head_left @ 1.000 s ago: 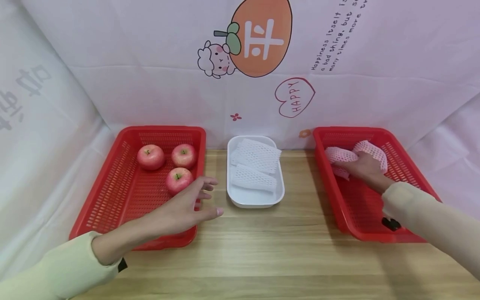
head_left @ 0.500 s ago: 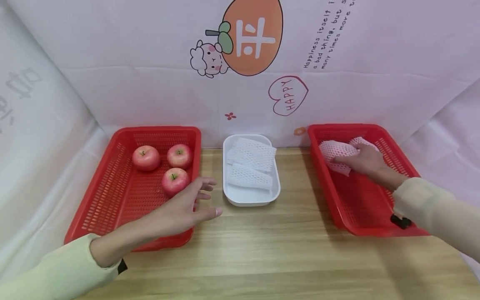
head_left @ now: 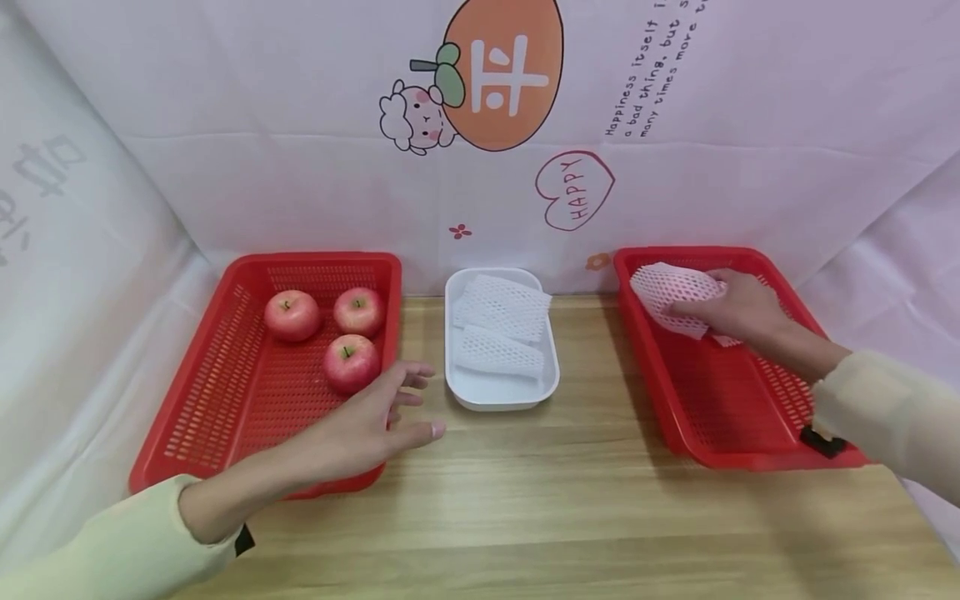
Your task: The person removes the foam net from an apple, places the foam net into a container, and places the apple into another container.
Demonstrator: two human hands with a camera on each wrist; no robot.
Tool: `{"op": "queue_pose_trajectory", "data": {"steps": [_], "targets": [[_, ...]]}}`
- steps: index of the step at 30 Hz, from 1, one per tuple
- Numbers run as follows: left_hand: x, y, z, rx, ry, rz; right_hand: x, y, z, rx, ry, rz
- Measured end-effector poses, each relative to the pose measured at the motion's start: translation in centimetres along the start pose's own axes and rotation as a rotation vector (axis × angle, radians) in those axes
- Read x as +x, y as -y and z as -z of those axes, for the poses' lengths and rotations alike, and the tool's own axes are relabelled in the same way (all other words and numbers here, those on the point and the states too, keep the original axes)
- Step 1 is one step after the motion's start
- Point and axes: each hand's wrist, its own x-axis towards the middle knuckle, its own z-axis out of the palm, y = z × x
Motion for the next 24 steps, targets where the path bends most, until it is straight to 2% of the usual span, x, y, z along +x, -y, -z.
{"op": "queue_pose_trajectory", "data": {"steps": [8,14,19,24], "targets": [[-0.5,0.2,-0.5,-0.019,0.001,-0.047,-1.9,1.5,1.1,-0.015,-0.041,0.038],[-1.0,0.5,-1.2,-0.050,-0.003,-0.077,-3.5,2.9,1.4,0.020,-0.040,0.075],[-1.4,0.5,-1.8,-0.062,-0.019,-0.091,-5.0,4.8,0.8,0.003,-0.046,0.138],[-1.7,0.6,-2.3,-0.055,-0.035,-0.130,-6.8,6.6,-0.5,0.012,-0.034,0.222]]}}
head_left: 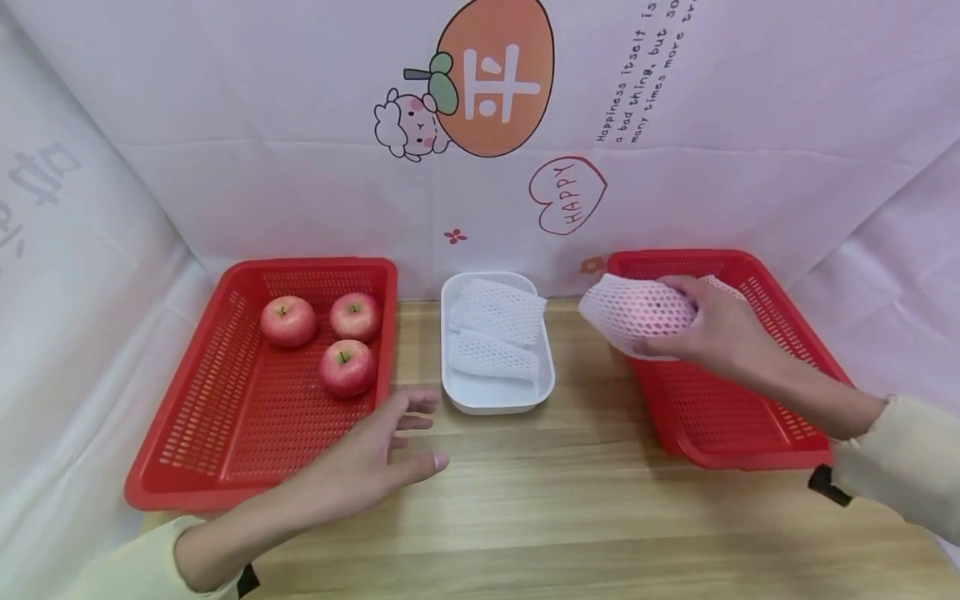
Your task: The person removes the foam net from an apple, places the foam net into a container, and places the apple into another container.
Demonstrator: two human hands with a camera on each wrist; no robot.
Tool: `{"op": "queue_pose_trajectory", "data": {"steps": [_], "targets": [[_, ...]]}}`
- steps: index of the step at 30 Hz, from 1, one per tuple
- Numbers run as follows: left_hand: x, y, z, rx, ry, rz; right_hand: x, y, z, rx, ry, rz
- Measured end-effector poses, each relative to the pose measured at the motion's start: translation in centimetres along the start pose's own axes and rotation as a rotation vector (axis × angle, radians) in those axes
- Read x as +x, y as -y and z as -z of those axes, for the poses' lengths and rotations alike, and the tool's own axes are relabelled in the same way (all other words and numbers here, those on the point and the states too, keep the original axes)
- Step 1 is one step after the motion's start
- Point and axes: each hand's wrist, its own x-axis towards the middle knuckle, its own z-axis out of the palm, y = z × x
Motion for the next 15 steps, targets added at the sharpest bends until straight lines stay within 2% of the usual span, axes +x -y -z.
{"op": "queue_pose_trajectory", "data": {"steps": [8,15], "targets": [[-0.6,0.5,-1.3,-0.034,0.004,0.012,-2.6,2.7,-3.2,0.047,0.009,0.121],[-0.8,1.4,-2.5,-0.063,0.011,-0.051,-4.2,3.7,-5.8,0.094,0.017,0.236]]}}
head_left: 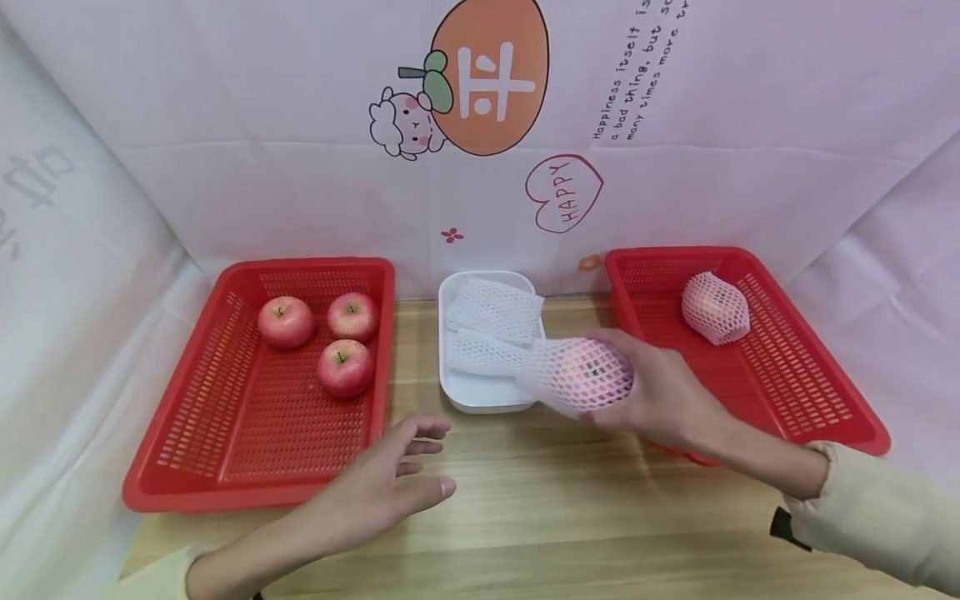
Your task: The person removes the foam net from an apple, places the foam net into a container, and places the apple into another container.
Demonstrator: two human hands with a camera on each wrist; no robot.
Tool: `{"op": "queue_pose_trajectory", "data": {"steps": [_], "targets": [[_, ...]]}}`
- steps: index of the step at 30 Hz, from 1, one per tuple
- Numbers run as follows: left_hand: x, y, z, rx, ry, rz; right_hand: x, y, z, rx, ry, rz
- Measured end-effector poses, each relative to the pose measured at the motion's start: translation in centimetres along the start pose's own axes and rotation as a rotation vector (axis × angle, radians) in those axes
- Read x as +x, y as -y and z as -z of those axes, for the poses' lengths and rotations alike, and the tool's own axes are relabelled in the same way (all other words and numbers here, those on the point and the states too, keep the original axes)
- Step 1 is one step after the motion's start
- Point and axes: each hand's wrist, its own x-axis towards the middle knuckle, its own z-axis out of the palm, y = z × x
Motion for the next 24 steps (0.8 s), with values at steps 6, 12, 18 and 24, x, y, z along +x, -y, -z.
{"op": "queue_pose_trajectory", "data": {"steps": [6,12,18,24], "targets": [[-0.2,0.8,-1.1,-0.059,0.001,0.009,-0.9,0.1,-2.8,0.016,0.019,0.082],[-0.3,2.2,-2.2,-0.134,0.000,0.012,-1.9,0.4,-5.8,0.036,0.048,0.121],[-0.3,3.7,-3.1,-0.166,0.018,0.029,-2.5,0.5,-8.2,0.011,0.048,0.205],[-0.2,5.0,-3.7,-0.169,0.003,0.069,-2.7,0.0,-10.2,0.027,0.061,0.274]]}}
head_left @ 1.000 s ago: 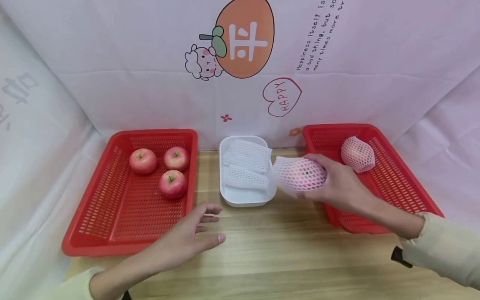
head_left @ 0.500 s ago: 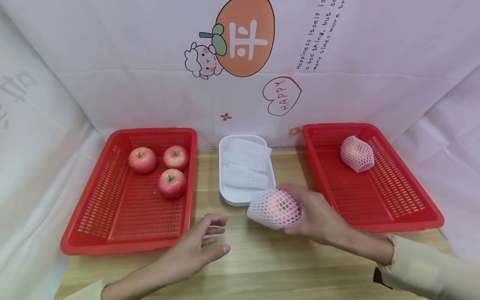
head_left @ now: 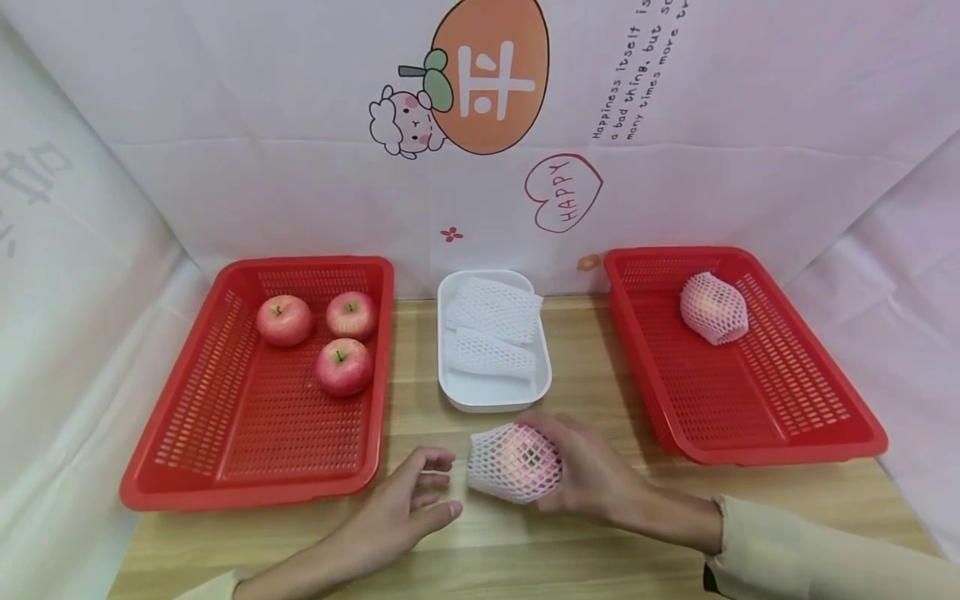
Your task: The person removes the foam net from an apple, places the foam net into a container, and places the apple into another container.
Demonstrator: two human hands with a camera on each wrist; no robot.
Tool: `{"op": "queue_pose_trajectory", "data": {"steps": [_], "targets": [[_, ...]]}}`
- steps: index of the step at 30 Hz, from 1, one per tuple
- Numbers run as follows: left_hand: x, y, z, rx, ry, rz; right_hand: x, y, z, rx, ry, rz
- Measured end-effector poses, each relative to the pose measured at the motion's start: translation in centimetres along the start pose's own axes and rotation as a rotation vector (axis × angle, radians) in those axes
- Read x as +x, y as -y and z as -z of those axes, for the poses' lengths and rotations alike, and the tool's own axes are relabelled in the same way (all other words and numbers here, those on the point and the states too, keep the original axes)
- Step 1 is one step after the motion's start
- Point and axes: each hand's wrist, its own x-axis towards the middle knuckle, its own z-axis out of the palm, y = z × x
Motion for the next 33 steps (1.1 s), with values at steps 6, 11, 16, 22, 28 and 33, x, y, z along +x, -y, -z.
{"op": "queue_pose_trajectory", "data": {"steps": [6,11,16,22,28,33], "targets": [[0.2,1.0,-0.3,-0.014,-0.004,0.019,0.1,-0.5,-1.6,0.034,0.022,-0.014],[0.2,1.5,-0.5,-0.028,-0.007,0.039,0.0,-0.9,-2.4,0.036,0.031,-0.014],[0.3,1.6,-0.6,-0.036,-0.025,0.060,-0.2,-1.1,-2.9,0.025,0.033,-0.029],[0.5,1.8,-0.6,-0.046,-0.039,0.073,-0.2,-1.3,-3.0,0.026,0.040,-0.043],[0.6,1.9,-0.6,-0.066,-0.057,0.061,-0.3,-1.7,-2.7,0.017,0.031,-0.051],[0.8,1.8,-0.7,-0.086,-0.078,0.060,-0.6,-2.4,-2.7,0.027,0.008,-0.039]]}}
